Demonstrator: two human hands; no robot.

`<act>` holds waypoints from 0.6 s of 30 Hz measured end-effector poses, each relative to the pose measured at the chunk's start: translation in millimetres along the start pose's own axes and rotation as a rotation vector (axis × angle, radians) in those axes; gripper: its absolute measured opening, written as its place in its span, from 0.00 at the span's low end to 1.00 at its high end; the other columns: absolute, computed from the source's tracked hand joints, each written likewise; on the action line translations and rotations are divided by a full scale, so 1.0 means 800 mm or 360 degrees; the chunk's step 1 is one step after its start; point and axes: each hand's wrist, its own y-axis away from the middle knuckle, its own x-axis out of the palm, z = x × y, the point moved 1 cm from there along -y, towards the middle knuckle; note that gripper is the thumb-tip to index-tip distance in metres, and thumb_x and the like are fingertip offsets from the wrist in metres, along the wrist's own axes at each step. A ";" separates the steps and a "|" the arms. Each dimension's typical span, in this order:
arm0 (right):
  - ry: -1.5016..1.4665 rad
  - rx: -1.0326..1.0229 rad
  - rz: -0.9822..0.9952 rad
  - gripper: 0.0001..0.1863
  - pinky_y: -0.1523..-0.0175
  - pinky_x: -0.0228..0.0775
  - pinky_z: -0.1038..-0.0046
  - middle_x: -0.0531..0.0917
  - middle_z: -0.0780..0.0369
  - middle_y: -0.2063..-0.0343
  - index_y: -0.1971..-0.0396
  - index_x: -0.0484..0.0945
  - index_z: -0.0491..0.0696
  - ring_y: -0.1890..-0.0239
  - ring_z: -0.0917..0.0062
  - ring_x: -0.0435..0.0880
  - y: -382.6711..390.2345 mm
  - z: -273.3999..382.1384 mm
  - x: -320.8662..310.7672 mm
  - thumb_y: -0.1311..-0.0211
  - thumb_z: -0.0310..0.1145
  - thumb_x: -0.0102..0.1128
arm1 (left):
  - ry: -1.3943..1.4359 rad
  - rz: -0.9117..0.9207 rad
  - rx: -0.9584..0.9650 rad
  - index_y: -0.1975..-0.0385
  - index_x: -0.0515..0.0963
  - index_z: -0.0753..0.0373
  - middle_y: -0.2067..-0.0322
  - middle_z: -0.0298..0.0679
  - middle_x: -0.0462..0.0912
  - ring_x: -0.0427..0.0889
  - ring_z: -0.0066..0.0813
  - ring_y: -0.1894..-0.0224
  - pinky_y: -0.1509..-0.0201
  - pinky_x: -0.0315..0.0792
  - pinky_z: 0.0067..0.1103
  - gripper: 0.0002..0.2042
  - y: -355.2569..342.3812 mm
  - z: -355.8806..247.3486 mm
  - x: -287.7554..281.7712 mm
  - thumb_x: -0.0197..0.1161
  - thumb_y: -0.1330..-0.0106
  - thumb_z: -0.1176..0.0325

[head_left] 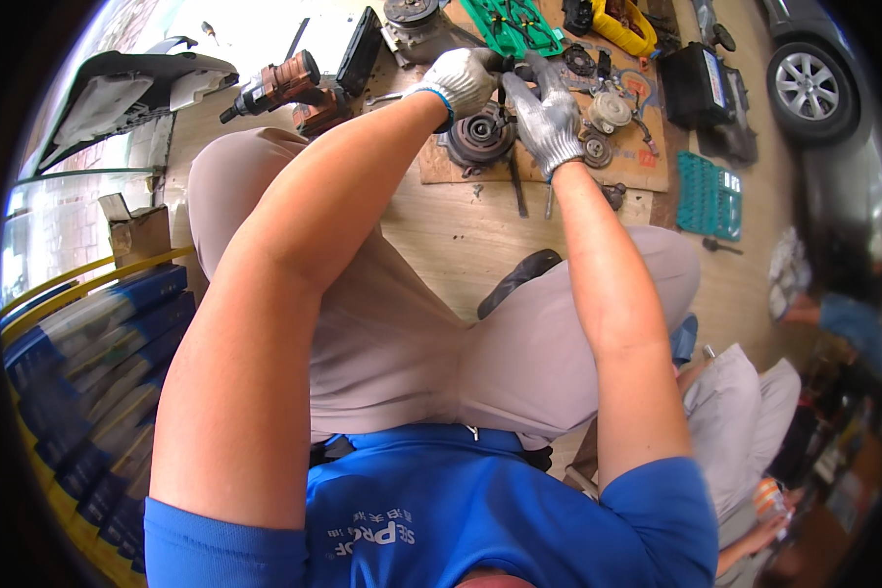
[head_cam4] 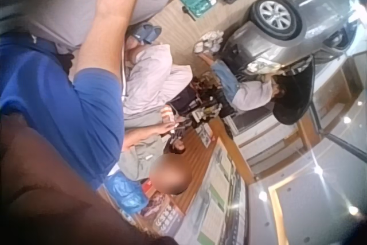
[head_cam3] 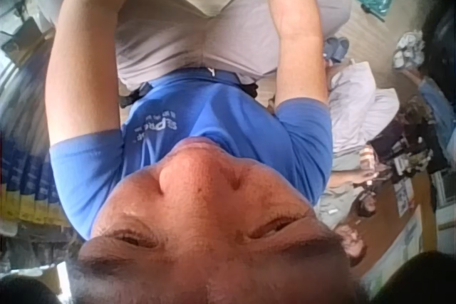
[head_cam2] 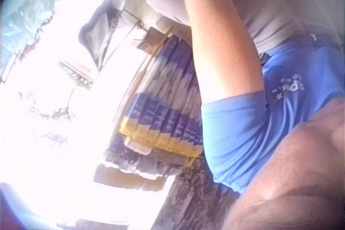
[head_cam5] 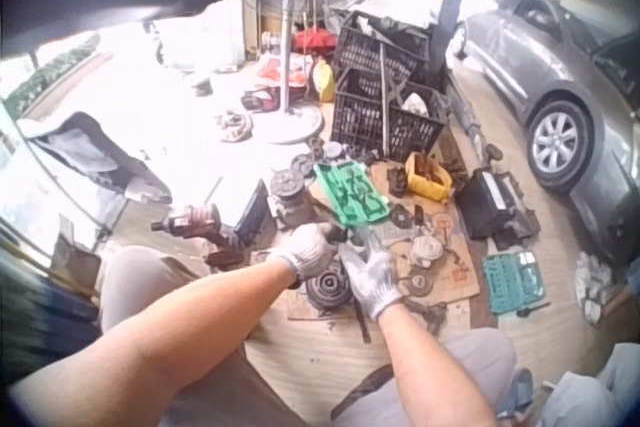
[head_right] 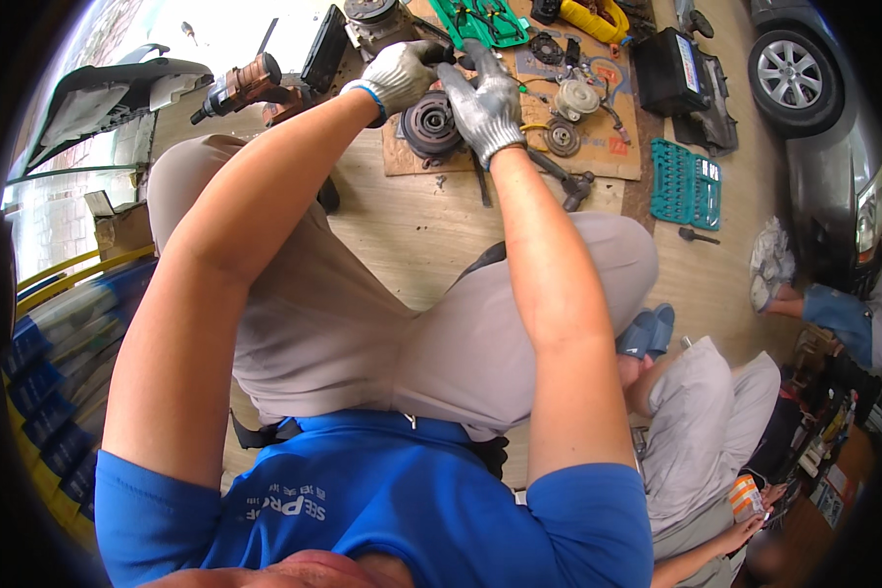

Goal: The person picks up a mechanical part from the ground and carries it into a workshop. They sit on a small stool and use pliers and a screwdriver to disassemble and manipulate the part on the floor.

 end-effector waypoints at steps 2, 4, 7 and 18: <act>-0.0042 -0.0026 0.0127 0.37 0.35 0.70 0.64 0.79 0.50 0.41 0.37 0.73 0.45 0.40 0.59 0.79 0.004 0.002 0.000 0.43 0.47 0.71 | 0.0090 -0.0009 -0.0014 0.49 0.81 0.63 0.56 0.50 0.86 0.85 0.48 0.54 0.48 0.78 0.31 0.15 0.002 0.004 0.004 0.62 0.32 0.65; -0.0208 0.0200 0.0364 0.40 0.34 0.68 0.63 0.75 0.50 0.37 0.33 0.68 0.46 0.37 0.58 0.77 0.008 0.012 -0.005 0.43 0.46 0.72 | 0.0179 -0.0011 -0.0028 0.50 0.82 0.63 0.57 0.49 0.87 0.85 0.46 0.55 0.49 0.78 0.30 0.14 0.003 0.012 0.010 0.62 0.32 0.66; -0.0167 0.0101 0.0315 0.43 0.35 0.70 0.63 0.74 0.49 0.35 0.28 0.61 0.52 0.38 0.58 0.77 0.007 -0.015 -0.007 0.42 0.44 0.71 | 0.0320 0.0005 0.0023 0.51 0.82 0.64 0.57 0.48 0.87 0.86 0.43 0.56 0.49 0.77 0.29 0.13 -0.001 -0.002 0.019 0.62 0.31 0.66; -0.0158 0.0173 0.0366 0.43 0.41 0.74 0.74 0.65 0.55 0.32 0.25 0.51 0.48 0.40 0.73 0.74 0.011 0.003 -0.002 0.41 0.19 0.56 | 0.0350 0.0001 -0.0055 0.48 0.82 0.59 0.56 0.50 0.87 0.86 0.44 0.55 0.49 0.77 0.31 0.17 0.001 -0.003 0.031 0.58 0.28 0.57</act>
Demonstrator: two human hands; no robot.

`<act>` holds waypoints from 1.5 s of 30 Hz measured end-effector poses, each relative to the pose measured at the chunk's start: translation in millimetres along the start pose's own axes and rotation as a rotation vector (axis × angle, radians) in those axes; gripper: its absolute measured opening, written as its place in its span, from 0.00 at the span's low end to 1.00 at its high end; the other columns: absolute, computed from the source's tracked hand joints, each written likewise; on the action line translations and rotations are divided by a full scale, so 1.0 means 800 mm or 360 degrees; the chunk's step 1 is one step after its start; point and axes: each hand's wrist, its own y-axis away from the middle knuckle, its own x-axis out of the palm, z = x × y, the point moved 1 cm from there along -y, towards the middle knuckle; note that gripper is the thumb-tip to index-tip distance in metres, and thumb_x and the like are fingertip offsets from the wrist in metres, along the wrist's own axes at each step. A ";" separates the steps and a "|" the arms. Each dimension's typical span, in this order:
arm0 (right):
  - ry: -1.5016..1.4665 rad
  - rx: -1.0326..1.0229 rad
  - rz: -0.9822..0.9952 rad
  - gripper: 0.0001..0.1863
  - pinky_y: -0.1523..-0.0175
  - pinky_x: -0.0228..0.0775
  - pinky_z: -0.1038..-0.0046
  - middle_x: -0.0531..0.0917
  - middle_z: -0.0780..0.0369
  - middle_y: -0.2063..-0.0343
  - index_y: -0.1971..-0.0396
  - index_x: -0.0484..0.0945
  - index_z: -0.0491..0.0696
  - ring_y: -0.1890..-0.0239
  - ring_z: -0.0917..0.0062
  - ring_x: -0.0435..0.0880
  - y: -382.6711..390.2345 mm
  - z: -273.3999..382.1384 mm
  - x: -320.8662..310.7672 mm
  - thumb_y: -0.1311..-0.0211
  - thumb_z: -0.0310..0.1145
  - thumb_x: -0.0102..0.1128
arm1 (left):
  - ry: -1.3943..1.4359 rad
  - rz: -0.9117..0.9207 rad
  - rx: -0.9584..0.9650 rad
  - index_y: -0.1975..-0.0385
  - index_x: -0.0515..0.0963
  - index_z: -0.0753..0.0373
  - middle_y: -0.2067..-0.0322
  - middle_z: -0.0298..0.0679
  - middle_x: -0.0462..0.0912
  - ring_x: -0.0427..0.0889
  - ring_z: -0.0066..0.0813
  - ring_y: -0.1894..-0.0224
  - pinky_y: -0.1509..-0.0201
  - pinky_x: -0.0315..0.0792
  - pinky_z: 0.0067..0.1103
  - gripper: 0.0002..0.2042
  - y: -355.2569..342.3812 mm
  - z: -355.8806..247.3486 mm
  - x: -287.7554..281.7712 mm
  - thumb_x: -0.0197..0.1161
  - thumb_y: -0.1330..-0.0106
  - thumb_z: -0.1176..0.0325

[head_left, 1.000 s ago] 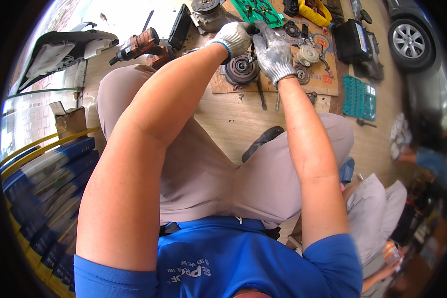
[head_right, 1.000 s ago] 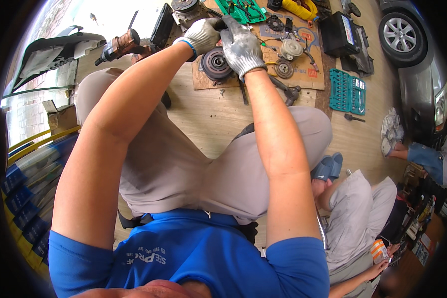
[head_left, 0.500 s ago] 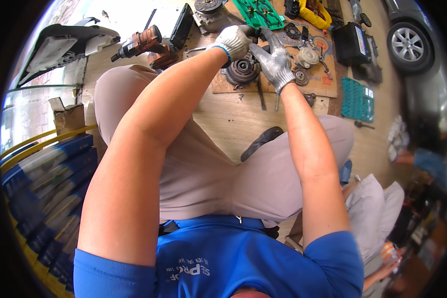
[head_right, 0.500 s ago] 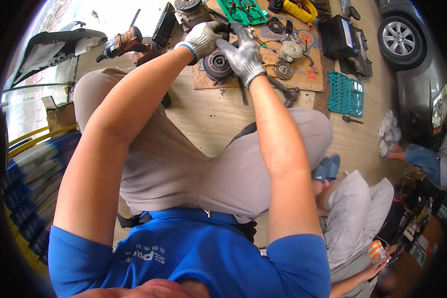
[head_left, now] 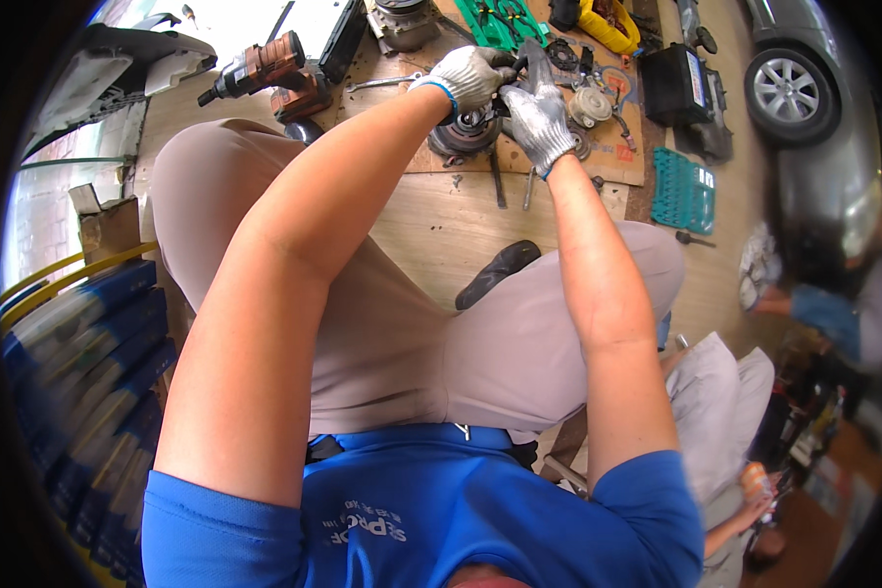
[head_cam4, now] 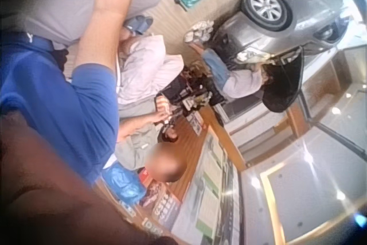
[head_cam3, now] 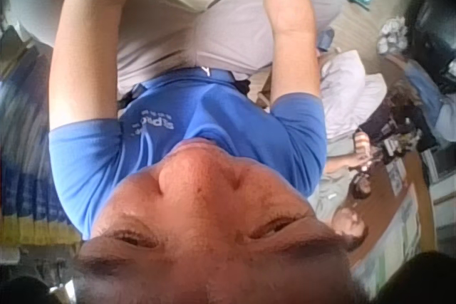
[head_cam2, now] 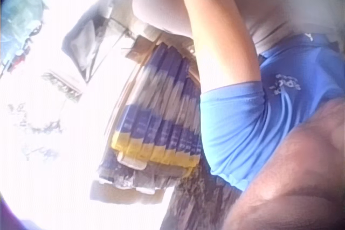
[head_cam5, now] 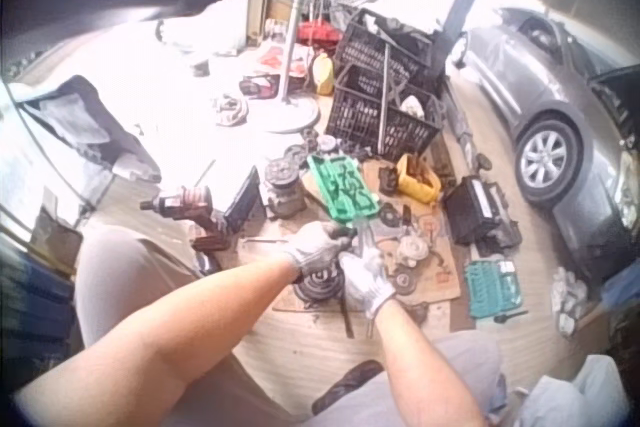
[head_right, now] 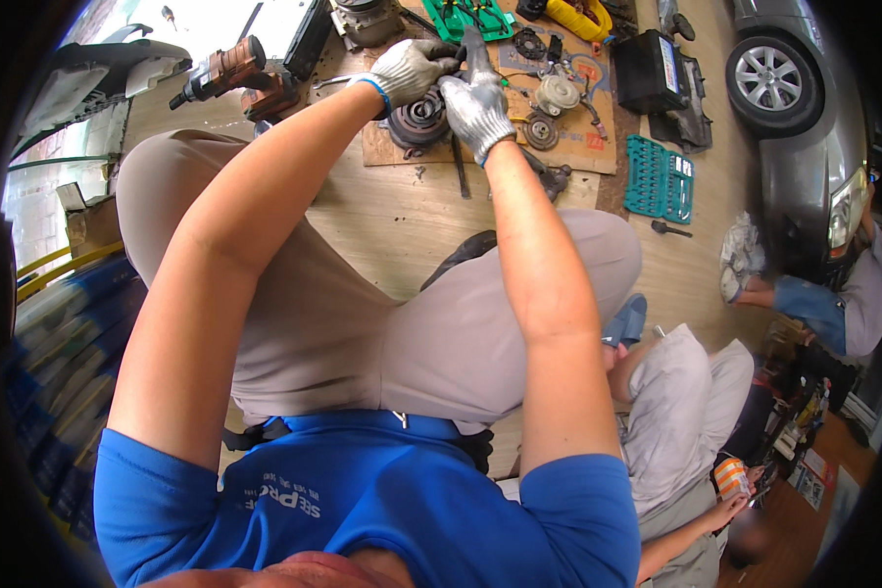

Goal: The person picks up a mechanical part from the ground and carries it into a workshop. They sit on a small stool and use pliers and a screwdriver to disassemble and manipulate the part on the floor.

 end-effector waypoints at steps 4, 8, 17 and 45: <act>-0.0357 -0.0008 -0.0030 0.44 0.43 0.75 0.74 0.66 0.55 0.34 0.24 0.49 0.47 0.42 0.74 0.75 0.007 0.001 0.005 0.41 0.18 0.56 | -0.0021 -0.0010 -0.0016 0.48 0.82 0.57 0.57 0.51 0.86 0.85 0.47 0.55 0.50 0.77 0.34 0.19 -0.004 0.002 0.000 0.55 0.27 0.52; -0.0399 -0.0062 -0.0235 0.46 0.60 0.77 0.74 0.78 0.60 0.52 0.24 0.51 0.56 0.59 0.77 0.82 0.003 -0.021 0.010 0.41 0.15 0.57 | -0.0382 0.0010 -0.0203 0.48 0.82 0.55 0.57 0.52 0.86 0.84 0.52 0.53 0.48 0.76 0.39 0.27 0.007 0.012 -0.002 0.47 0.27 0.40; -0.1032 0.0195 -0.0225 0.50 0.61 0.78 0.76 0.83 0.52 0.54 0.22 0.42 0.62 0.61 0.76 0.82 0.016 -0.017 0.012 0.40 0.13 0.50 | -0.0628 -0.0204 -0.0660 0.48 0.84 0.46 0.34 0.49 0.71 0.67 0.53 0.33 0.29 0.63 0.37 0.21 0.060 0.059 0.062 0.58 0.33 0.44; -0.1035 0.0212 -0.0514 0.27 0.73 0.80 0.72 0.75 0.64 0.61 0.47 0.70 0.55 0.73 0.76 0.81 0.021 0.011 0.002 0.45 0.13 0.54 | 0.0007 -0.0114 -0.0640 0.49 0.84 0.54 0.52 0.46 0.85 0.83 0.47 0.49 0.43 0.75 0.34 0.17 0.083 0.081 0.051 0.64 0.34 0.56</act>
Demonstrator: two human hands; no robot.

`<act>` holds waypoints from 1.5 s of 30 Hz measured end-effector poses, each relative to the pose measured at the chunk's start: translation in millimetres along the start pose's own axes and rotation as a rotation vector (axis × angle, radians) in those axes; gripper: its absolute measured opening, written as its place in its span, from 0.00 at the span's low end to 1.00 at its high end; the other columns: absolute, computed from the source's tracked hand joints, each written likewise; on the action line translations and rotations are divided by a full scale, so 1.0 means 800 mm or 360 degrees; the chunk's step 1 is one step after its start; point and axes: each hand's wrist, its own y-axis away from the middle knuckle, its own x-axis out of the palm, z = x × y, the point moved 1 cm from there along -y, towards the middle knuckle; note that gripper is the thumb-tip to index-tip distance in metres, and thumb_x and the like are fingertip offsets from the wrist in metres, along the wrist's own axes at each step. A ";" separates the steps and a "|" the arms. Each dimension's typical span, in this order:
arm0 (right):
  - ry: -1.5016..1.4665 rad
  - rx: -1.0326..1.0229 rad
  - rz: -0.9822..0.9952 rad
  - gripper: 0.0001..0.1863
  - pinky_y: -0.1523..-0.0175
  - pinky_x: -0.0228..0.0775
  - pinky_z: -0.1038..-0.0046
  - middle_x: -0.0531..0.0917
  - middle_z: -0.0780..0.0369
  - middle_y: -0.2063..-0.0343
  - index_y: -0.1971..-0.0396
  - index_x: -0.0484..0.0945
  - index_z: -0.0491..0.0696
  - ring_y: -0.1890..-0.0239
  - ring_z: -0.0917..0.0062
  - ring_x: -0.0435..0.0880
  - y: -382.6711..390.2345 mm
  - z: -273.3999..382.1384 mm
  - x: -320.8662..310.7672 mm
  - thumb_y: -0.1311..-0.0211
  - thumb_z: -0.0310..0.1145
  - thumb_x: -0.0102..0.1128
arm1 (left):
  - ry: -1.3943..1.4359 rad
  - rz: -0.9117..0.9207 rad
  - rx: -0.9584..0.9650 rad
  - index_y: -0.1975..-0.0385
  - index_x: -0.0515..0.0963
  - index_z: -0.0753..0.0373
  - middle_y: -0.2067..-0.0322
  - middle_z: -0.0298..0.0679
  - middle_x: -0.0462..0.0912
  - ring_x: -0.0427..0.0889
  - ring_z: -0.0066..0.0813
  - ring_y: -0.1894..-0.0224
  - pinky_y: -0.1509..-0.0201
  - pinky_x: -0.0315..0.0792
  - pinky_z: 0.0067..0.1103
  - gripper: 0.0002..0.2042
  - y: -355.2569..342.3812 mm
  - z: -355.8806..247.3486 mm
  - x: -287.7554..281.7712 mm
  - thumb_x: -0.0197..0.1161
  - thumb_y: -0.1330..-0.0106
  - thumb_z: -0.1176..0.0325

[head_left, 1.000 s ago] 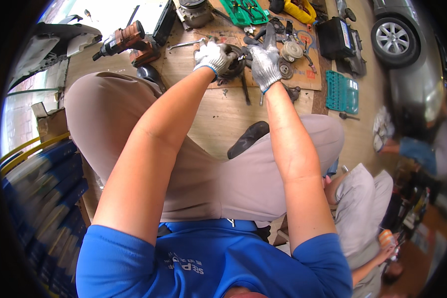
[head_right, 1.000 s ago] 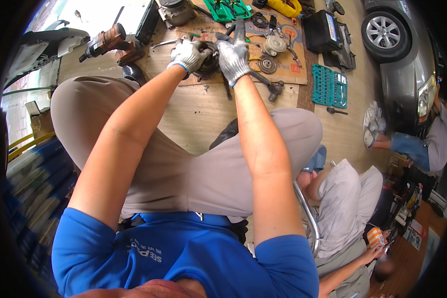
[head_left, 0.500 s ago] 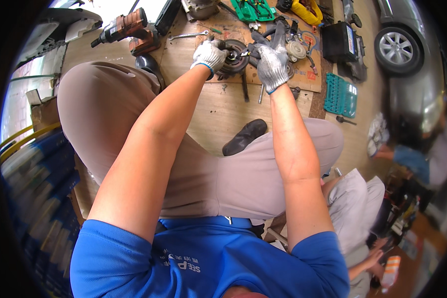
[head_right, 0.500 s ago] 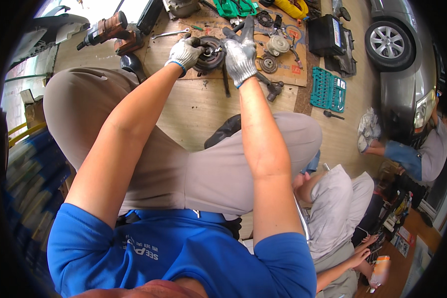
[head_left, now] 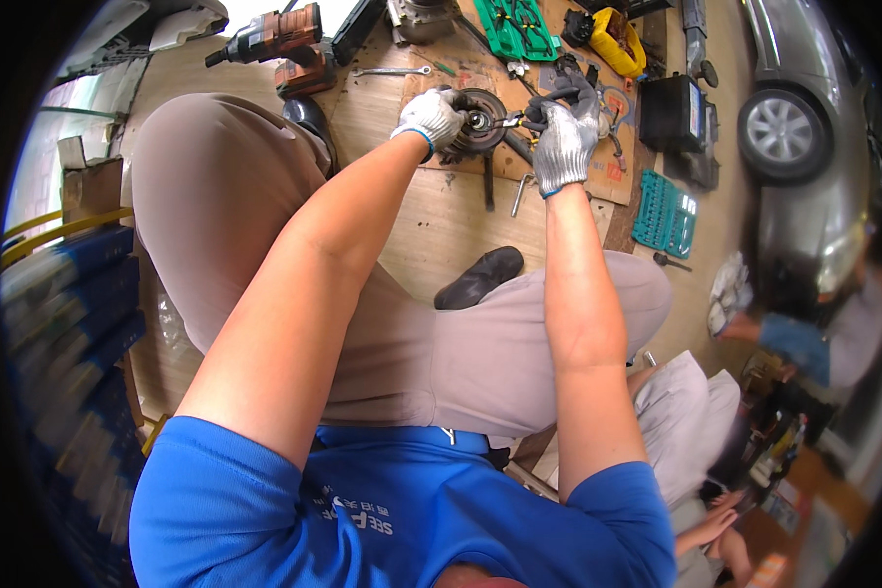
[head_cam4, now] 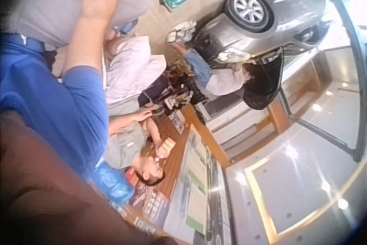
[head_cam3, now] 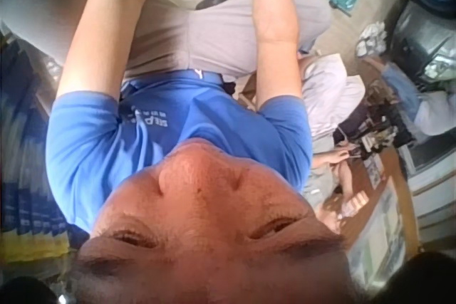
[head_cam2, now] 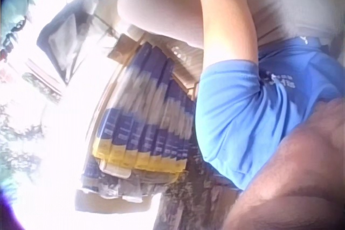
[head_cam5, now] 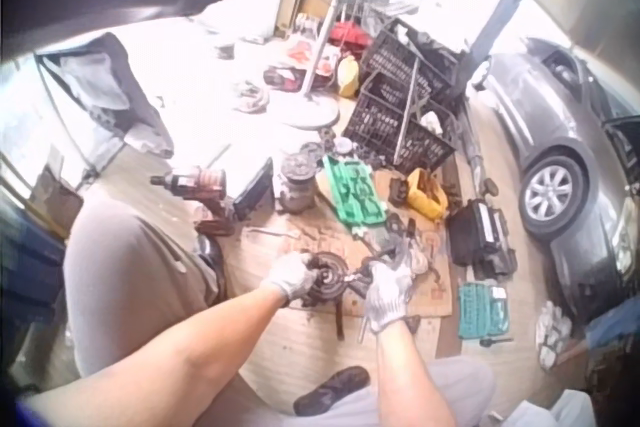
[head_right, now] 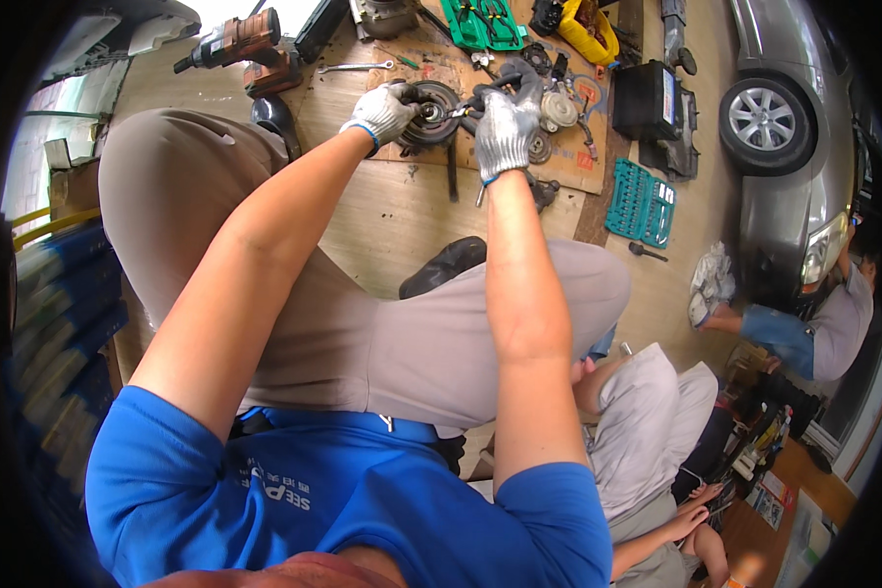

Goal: The person picks up a mechanical part from the ground and carries it into a workshop. They sit on a small stool and use pliers and a screwdriver to disassemble and manipulate the part on the floor.

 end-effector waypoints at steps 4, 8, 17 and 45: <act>0.0025 -0.0108 -0.0028 0.27 0.74 0.78 0.75 0.75 0.62 0.62 0.47 0.68 0.52 0.74 0.76 0.82 -0.003 -0.009 -0.004 0.46 0.13 0.55 | -0.0017 -0.0029 -0.0009 0.49 0.84 0.52 0.51 0.45 0.84 0.83 0.47 0.48 0.44 0.75 0.34 0.16 0.001 -0.001 0.002 0.65 0.35 0.57; 0.0048 -0.0103 -0.0101 0.26 0.74 0.77 0.77 0.76 0.61 0.65 0.47 0.67 0.51 0.74 0.76 0.82 0.007 -0.007 0.005 0.46 0.14 0.54 | 0.0033 -0.0053 -0.0013 0.50 0.84 0.52 0.52 0.45 0.84 0.83 0.47 0.49 0.44 0.75 0.34 0.16 0.003 0.001 0.007 0.66 0.35 0.55; -0.0024 -0.0035 -0.0167 0.23 0.73 0.78 0.73 0.77 0.61 0.68 0.50 0.66 0.51 0.74 0.75 0.82 0.011 -0.005 0.008 0.44 0.15 0.51 | -0.0077 -0.0067 -0.0013 0.50 0.84 0.54 0.52 0.46 0.84 0.83 0.48 0.49 0.44 0.75 0.35 0.18 -0.001 -0.002 0.007 0.67 0.36 0.52; 0.0063 -0.0119 -0.0333 0.16 0.72 0.73 0.74 0.75 0.64 0.72 0.47 0.69 0.48 0.79 0.79 0.76 0.007 -0.012 0.009 0.33 0.20 0.50 | -0.0092 -0.0098 0.0026 0.51 0.83 0.56 0.52 0.48 0.85 0.83 0.49 0.49 0.45 0.76 0.36 0.17 -0.001 -0.001 0.008 0.66 0.37 0.57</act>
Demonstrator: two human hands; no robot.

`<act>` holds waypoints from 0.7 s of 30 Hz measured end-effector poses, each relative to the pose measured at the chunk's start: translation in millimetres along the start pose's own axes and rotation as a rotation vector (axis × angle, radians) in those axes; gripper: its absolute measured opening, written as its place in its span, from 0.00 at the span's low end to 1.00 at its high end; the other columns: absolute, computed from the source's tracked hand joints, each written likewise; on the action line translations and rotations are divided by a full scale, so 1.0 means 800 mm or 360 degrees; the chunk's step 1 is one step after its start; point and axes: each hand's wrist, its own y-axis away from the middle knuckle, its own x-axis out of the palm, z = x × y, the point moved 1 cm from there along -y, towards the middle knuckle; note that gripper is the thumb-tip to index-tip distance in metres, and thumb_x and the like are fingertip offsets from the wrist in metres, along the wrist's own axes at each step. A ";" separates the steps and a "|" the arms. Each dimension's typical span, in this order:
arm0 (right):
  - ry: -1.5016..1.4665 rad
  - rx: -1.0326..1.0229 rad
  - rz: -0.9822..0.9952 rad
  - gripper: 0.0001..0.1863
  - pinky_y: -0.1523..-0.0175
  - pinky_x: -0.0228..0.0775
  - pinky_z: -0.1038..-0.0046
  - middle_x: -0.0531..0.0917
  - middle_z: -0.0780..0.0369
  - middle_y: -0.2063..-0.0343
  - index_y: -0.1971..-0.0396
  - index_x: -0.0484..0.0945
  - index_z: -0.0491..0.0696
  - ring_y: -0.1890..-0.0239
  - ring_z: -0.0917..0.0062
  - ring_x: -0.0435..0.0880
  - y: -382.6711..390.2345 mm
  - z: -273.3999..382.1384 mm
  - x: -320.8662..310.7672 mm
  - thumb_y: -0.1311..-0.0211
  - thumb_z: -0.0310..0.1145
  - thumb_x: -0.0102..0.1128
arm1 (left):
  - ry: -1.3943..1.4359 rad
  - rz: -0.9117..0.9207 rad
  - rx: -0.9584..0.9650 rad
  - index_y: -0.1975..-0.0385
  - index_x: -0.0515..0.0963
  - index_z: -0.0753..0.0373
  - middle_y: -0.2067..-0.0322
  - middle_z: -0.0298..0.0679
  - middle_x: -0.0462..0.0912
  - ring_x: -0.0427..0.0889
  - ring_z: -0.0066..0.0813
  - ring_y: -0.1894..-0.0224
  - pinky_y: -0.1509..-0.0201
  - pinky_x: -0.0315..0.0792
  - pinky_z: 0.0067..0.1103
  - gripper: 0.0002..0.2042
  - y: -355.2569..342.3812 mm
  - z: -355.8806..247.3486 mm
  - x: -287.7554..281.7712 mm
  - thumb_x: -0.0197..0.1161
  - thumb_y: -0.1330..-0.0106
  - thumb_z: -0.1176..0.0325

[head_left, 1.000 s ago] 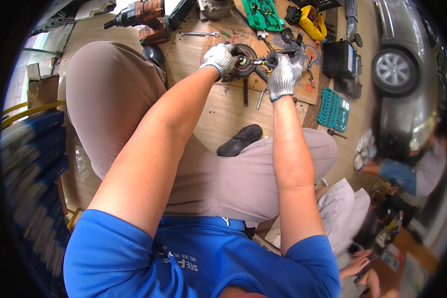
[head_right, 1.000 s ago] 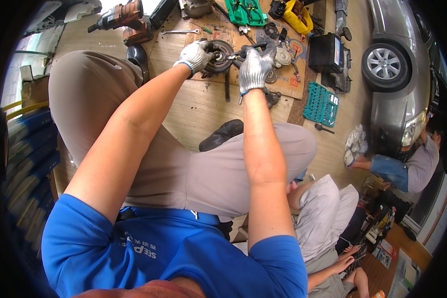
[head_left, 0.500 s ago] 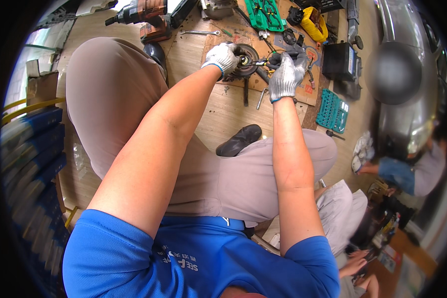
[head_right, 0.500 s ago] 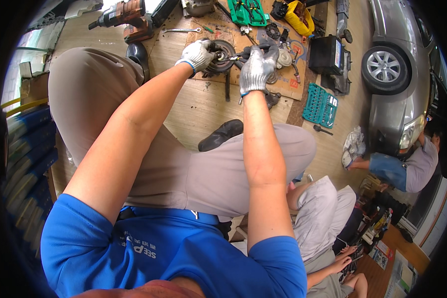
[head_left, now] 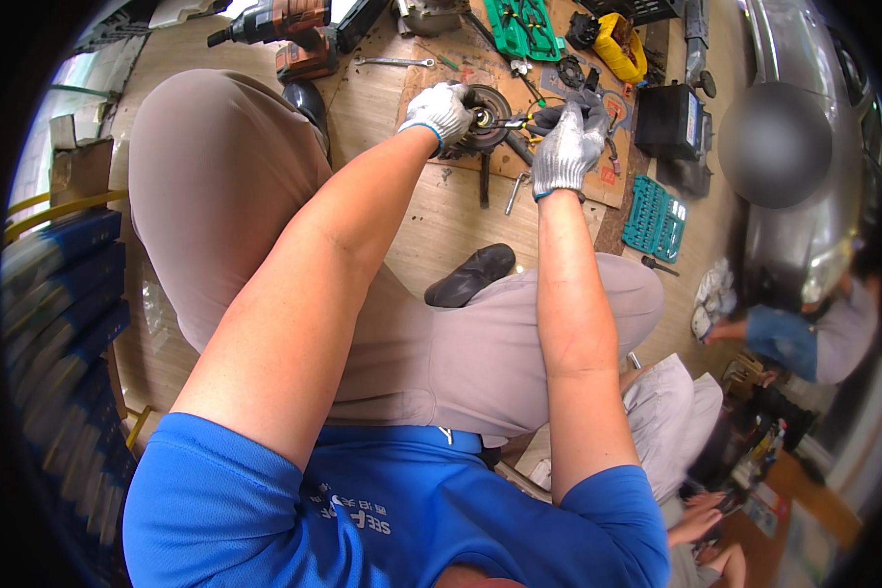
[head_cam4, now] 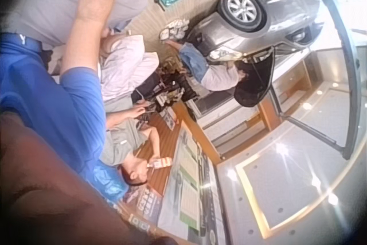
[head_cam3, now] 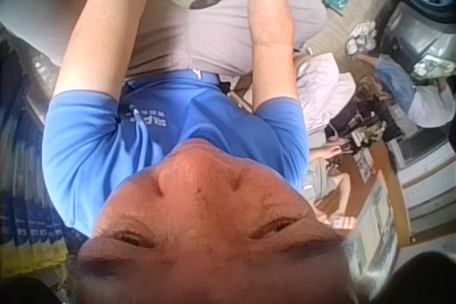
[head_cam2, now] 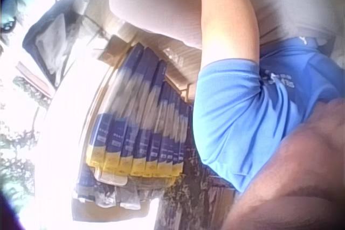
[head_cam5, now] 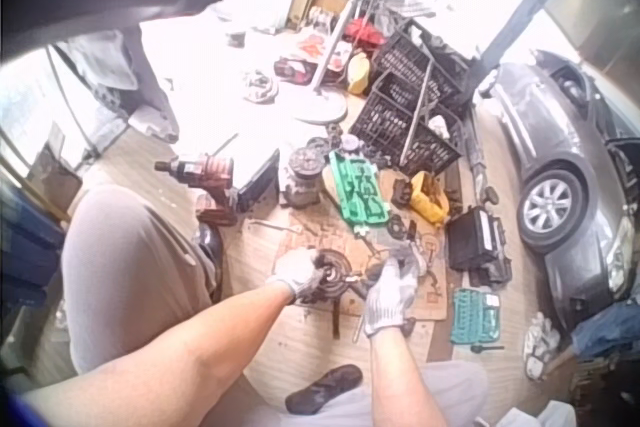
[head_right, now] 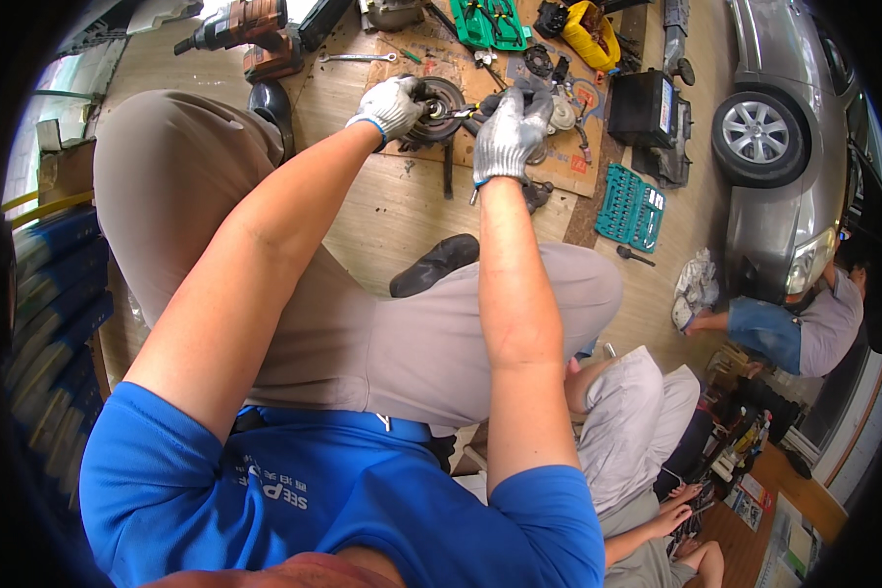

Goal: The person picks up a mechanical part from the ground and carries it into a workshop. They sit on a small stool and use pliers and a screwdriver to disassemble and manipulate the part on the floor.

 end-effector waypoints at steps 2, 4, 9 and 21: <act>0.0041 -0.0087 -0.0008 0.13 0.72 0.77 0.75 0.78 0.62 0.74 0.49 0.70 0.47 0.78 0.78 0.81 -0.005 -0.005 -0.003 0.32 0.21 0.50 | -0.0008 0.0020 -0.0027 0.50 0.83 0.55 0.51 0.47 0.85 0.83 0.49 0.49 0.44 0.76 0.35 0.18 -0.002 0.000 0.002 0.66 0.37 0.56; 0.0062 -0.0119 -0.0003 0.11 0.72 0.79 0.75 0.80 0.61 0.75 0.51 0.70 0.46 0.78 0.77 0.83 -0.007 -0.010 -0.005 0.31 0.21 0.50 | -0.0009 0.0032 -0.0041 0.50 0.83 0.54 0.51 0.47 0.85 0.83 0.48 0.48 0.44 0.76 0.35 0.19 -0.004 0.002 0.003 0.66 0.37 0.54; 0.0068 -0.0063 0.0013 0.14 0.73 0.79 0.76 0.79 0.62 0.73 0.47 0.70 0.46 0.77 0.77 0.82 0.000 -0.004 -0.004 0.30 0.22 0.52 | 0.0018 0.0076 -0.0061 0.49 0.83 0.53 0.49 0.46 0.84 0.82 0.48 0.46 0.42 0.75 0.34 0.20 0.002 -0.005 -0.006 0.68 0.38 0.51; 0.0104 -0.0111 0.0065 0.24 0.76 0.80 0.76 0.79 0.62 0.69 0.35 0.63 0.45 0.74 0.80 0.81 -0.016 -0.013 -0.002 0.29 0.26 0.55 | 0.0023 0.0216 -0.0173 0.46 0.82 0.50 0.43 0.43 0.80 0.79 0.44 0.41 0.35 0.72 0.33 0.19 0.004 -0.014 -0.016 0.64 0.35 0.55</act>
